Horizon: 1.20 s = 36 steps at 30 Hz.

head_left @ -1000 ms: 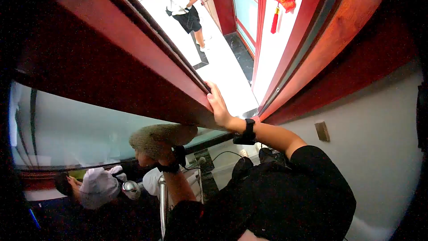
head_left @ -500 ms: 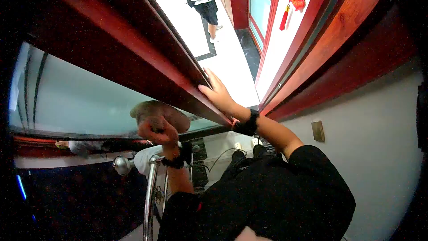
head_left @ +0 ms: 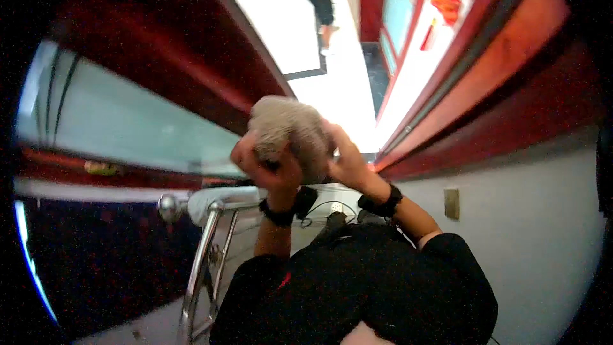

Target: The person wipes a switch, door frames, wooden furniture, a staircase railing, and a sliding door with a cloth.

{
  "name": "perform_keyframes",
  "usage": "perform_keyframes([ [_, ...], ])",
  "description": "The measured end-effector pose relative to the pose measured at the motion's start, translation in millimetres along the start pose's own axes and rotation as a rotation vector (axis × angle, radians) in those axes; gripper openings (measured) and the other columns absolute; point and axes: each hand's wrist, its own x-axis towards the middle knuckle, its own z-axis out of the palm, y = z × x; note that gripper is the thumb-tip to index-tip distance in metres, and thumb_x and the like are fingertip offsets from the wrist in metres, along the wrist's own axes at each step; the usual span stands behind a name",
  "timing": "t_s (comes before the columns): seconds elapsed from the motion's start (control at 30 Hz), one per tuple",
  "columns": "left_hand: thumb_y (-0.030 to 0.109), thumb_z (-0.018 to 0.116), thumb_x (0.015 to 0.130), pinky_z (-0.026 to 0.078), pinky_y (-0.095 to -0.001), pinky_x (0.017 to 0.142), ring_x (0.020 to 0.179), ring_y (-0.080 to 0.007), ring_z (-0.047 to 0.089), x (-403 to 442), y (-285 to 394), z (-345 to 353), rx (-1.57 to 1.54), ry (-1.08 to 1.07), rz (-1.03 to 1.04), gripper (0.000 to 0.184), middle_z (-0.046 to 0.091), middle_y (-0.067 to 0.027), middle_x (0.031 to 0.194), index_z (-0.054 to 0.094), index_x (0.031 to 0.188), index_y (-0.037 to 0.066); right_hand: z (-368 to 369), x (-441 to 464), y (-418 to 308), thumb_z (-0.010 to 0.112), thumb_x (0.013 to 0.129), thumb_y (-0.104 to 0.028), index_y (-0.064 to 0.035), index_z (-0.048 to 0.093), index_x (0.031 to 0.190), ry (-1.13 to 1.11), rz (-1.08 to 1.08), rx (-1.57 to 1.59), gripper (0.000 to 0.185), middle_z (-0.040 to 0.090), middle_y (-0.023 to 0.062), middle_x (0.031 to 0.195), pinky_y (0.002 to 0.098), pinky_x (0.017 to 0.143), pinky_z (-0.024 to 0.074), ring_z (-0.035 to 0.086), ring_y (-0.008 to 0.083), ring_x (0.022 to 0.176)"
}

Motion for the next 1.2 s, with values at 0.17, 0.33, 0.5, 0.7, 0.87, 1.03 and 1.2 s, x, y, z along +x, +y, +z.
perform_keyframes([
  [0.17, 0.038, 0.072, 0.078, 0.040, -0.0402, 0.091, 0.103, -0.0291, 0.047, 19.1, -6.9, -4.2, 0.195, 0.028, 0.333, 0.051, 0.048, -0.0121, 0.110, 0.050, 0.111, 0.005, -8.1, 69.7, -7.7, 0.072, 0.076, -0.012, 0.0031, 0.037, 0.136, 0.356, -0.462, -0.367, 0.071, 0.049, 0.0226, 0.122, 0.0427, 0.096, 0.0406, 0.048, 0.0392, 0.113],
  [0.33, 0.041, 0.065, 0.084, 0.035, -0.0503, 0.100, 0.114, -0.0353, 0.046, 23.3, -70.2, -18.2, 0.222, 0.052, 0.438, 0.052, 0.044, -0.0130, 0.116, 0.045, 0.118, 0.007, 38.2, 122.9, 8.8, 0.076, 0.070, -0.015, -0.0019, -0.004, 0.146, 0.145, -0.334, -0.097, 0.111, 0.024, 0.0293, 0.144, 0.0445, 0.110, 0.0261, 0.033, 0.0415, 0.130],
  [0.5, 0.037, 0.057, 0.089, 0.022, -0.0580, 0.108, 0.126, -0.0390, 0.041, 41.5, -85.5, -36.0, 0.340, 0.003, 0.342, 0.038, 0.044, -0.0143, 0.128, 0.047, 0.115, 0.010, 60.8, 121.1, 47.3, 0.076, 0.070, -0.017, -0.0019, -0.003, 0.145, 0.206, -0.436, -0.005, 0.110, 0.033, 0.0239, 0.139, 0.0429, 0.110, 0.0264, 0.036, 0.0366, 0.129],
  [0.7, 0.030, 0.062, 0.087, 0.025, -0.0563, 0.107, 0.130, -0.0372, 0.038, 0.9, -128.9, 8.0, 0.024, -0.014, 0.310, 0.035, 0.043, -0.0149, 0.139, 0.045, 0.111, 0.011, 66.6, 110.6, 117.3, 0.074, 0.077, -0.023, 0.0010, 0.015, 0.142, -0.053, -0.217, -0.575, 0.091, 0.036, 0.0217, 0.139, 0.0378, 0.111, 0.0247, 0.038, 0.0336, 0.128],
  [0.87, 0.027, 0.069, 0.084, 0.033, -0.0540, 0.104, 0.127, -0.0344, 0.044, -30.1, -165.9, 45.7, -0.017, 0.166, 0.283, 0.041, 0.048, -0.0142, 0.134, 0.043, 0.111, 0.009, 48.0, 97.1, 73.9, 0.076, 0.071, -0.020, -0.0063, 0.024, 0.138, 0.142, -0.189, -0.016, 0.085, 0.047, 0.0202, 0.126, 0.0374, 0.099, 0.0403, 0.049, 0.0342, 0.117],
  [1.03, 0.026, 0.071, 0.082, 0.036, -0.0507, 0.102, 0.124, -0.0290, 0.048, -41.5, -193.3, 48.2, 0.147, 0.309, 0.464, 0.041, 0.056, -0.0153, 0.117, 0.046, 0.108, 0.008, 43.2, 99.8, 98.1, 0.077, 0.069, -0.027, -0.0016, 0.022, 0.138, -0.037, -0.137, -0.216, 0.092, 0.040, 0.0238, 0.131, 0.0410, 0.094, 0.0445, 0.050, 0.0391, 0.115],
  [1.2, 0.026, 0.070, 0.083, 0.035, -0.0505, 0.103, 0.125, -0.0289, 0.047, -72.8, -202.1, 16.4, 0.247, 0.021, 0.297, 0.038, 0.057, -0.0150, 0.114, 0.046, 0.107, 0.008, 46.9, 100.4, 99.8, 0.076, 0.071, -0.031, -0.0025, 0.018, 0.140, -0.106, -0.060, -0.260, 0.095, 0.041, 0.0250, 0.131, 0.0417, 0.094, 0.0448, 0.050, 0.0409, 0.113],
])
